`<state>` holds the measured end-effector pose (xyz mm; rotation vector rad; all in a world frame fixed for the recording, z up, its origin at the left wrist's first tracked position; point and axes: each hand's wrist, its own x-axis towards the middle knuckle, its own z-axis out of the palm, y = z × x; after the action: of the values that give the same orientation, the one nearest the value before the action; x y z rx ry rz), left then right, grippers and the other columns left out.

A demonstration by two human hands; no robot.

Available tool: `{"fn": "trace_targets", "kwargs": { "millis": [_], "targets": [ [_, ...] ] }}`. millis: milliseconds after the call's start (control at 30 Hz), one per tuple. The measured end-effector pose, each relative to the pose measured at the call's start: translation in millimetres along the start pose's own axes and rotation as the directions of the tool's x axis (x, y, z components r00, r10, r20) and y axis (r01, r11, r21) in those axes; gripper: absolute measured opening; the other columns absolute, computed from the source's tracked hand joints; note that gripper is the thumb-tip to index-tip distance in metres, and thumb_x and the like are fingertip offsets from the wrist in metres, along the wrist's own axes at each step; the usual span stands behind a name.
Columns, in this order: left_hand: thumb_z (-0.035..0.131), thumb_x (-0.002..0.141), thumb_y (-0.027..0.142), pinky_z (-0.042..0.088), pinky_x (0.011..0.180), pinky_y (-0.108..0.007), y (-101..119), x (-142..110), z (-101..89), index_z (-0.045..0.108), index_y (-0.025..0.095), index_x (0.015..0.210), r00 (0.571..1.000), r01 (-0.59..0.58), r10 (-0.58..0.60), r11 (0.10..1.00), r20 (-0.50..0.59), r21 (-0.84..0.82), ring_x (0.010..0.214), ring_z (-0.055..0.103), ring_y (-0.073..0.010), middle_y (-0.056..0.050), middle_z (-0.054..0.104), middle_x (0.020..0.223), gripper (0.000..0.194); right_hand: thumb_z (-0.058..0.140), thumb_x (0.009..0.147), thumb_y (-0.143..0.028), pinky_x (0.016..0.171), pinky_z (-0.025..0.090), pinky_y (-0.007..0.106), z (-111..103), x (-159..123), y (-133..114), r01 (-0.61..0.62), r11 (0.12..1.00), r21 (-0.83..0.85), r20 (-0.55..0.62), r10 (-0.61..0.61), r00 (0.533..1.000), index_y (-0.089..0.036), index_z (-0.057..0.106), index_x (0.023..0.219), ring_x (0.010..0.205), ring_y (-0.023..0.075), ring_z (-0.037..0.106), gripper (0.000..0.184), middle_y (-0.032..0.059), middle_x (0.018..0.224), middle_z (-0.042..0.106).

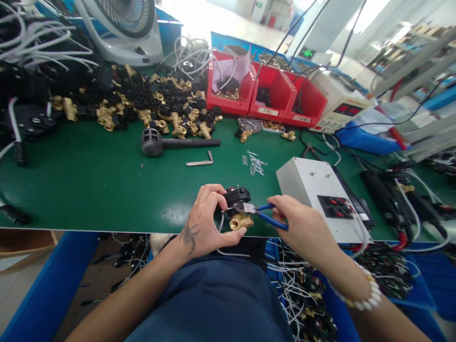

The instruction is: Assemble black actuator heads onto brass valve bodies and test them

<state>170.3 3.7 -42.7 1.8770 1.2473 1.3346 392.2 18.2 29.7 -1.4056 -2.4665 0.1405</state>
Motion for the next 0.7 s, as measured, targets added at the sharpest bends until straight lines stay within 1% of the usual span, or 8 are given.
{"fn": "trace_targets", "kwargs": {
  "millis": [167, 233, 333, 400, 500, 600, 667, 700],
  "targets": [
    [0.082, 0.065, 0.028, 0.051, 0.093, -0.041, -1.1, -0.9, 0.9, 0.044, 0.023, 0.087, 1.000, -0.021, 0.021, 1.000, -0.008, -0.003, 0.105, 0.055, -0.0249, -0.007, 0.056, 0.111, 0.044, 0.055, 0.089, -0.021, 0.055, 0.040, 0.022, -1.0, -0.5, -1.2, -0.116, 0.974, 0.193, -0.356, 0.180, 0.917, -0.020, 0.057, 0.096, 0.060, 0.0109, 0.052, 0.007, -0.0005, 0.076, 0.057],
    [0.082, 0.065, 0.027, 0.051, 0.093, -0.041, -1.1, -1.1, 0.8, 0.044, 0.023, 0.087, 1.000, -0.021, 0.021, 1.000, -0.001, 0.002, 0.105, 0.055, -0.0248, -0.007, 0.055, 0.111, 0.044, 0.053, 0.085, -0.016, 0.053, 0.039, 0.022, 3.7, -0.3, -0.6, -0.134, 0.977, 0.168, -0.114, 0.154, 0.981, -0.020, 0.057, 0.093, 0.057, 0.0113, 0.051, 0.010, -0.0004, 0.073, 0.058],
    [0.081, 0.065, 0.028, 0.051, 0.093, -0.042, -1.5, -1.1, 0.7, 0.043, 0.023, 0.087, 1.000, -0.025, 0.025, 1.000, -0.009, 0.013, 0.106, 0.055, -0.0251, -0.007, 0.055, 0.111, 0.044, 0.049, 0.083, -0.012, 0.057, 0.042, 0.024, 5.4, 0.3, 1.2, -0.104, 0.989, 0.102, 0.170, 0.086, 0.982, -0.018, 0.060, 0.092, 0.064, 0.0133, 0.058, 0.016, 0.0026, 0.079, 0.064],
    [0.081, 0.066, 0.029, 0.051, 0.093, -0.041, -2.1, -1.1, 0.8, 0.043, 0.023, 0.087, 0.999, -0.037, 0.037, 0.999, -0.013, 0.013, 0.106, 0.055, -0.0249, -0.007, 0.055, 0.111, 0.044, 0.050, 0.088, -0.015, 0.061, 0.045, 0.024, 1.6, -0.3, 1.9, -0.105, 0.985, 0.134, -0.048, 0.112, 0.993, -0.019, 0.061, 0.096, 0.068, 0.0134, 0.059, 0.014, 0.0031, 0.084, 0.064],
    [0.080, 0.067, 0.029, 0.050, 0.093, -0.041, -2.7, -1.1, 0.8, 0.043, 0.023, 0.088, 0.998, -0.053, 0.053, 0.999, -0.016, 0.004, 0.105, 0.055, -0.0244, -0.007, 0.055, 0.111, 0.042, 0.055, 0.091, -0.020, 0.059, 0.044, 0.023, -2.2, -1.8, 1.8, -0.115, 0.973, 0.199, -0.424, 0.191, 0.885, -0.021, 0.059, 0.098, 0.063, 0.0123, 0.056, 0.008, 0.0008, 0.080, 0.061],
    [0.080, 0.067, 0.028, 0.050, 0.094, -0.041, -2.6, -1.5, 0.7, 0.043, 0.023, 0.087, 0.999, -0.042, 0.042, 0.999, -0.015, 0.008, 0.106, 0.054, -0.0247, -0.007, 0.055, 0.111, 0.043, 0.052, 0.083, -0.013, 0.055, 0.039, 0.024, 1.7, -0.8, 1.9, -0.112, 0.991, 0.078, -0.116, 0.120, 0.986, -0.020, 0.058, 0.091, 0.060, 0.0128, 0.054, 0.012, 0.0010, 0.077, 0.061],
    [0.080, 0.066, 0.027, 0.050, 0.093, -0.040, -2.6, -1.9, 0.9, 0.043, 0.023, 0.087, 0.999, -0.035, 0.035, 0.999, -0.021, 0.008, 0.105, 0.054, -0.0244, -0.007, 0.055, 0.110, 0.043, 0.050, 0.079, -0.009, 0.056, 0.039, 0.025, 3.7, 1.0, 2.5, -0.076, 0.997, 0.001, 0.142, 0.076, 0.987, -0.019, 0.060, 0.090, 0.063, 0.0136, 0.056, 0.018, 0.0025, 0.080, 0.064],
    [0.080, 0.066, 0.027, 0.050, 0.093, -0.040, -2.7, -2.1, 1.0, 0.043, 0.023, 0.087, 0.999, -0.037, 0.037, 0.999, -0.027, 0.004, 0.105, 0.054, -0.0241, -0.007, 0.054, 0.110, 0.042, 0.049, 0.081, -0.010, 0.058, 0.041, 0.025, 3.5, 1.7, 2.9, -0.070, 0.998, -0.004, 0.133, 0.070, 0.989, -0.019, 0.061, 0.092, 0.065, 0.0140, 0.058, 0.018, 0.0031, 0.082, 0.064]
  ]
}}
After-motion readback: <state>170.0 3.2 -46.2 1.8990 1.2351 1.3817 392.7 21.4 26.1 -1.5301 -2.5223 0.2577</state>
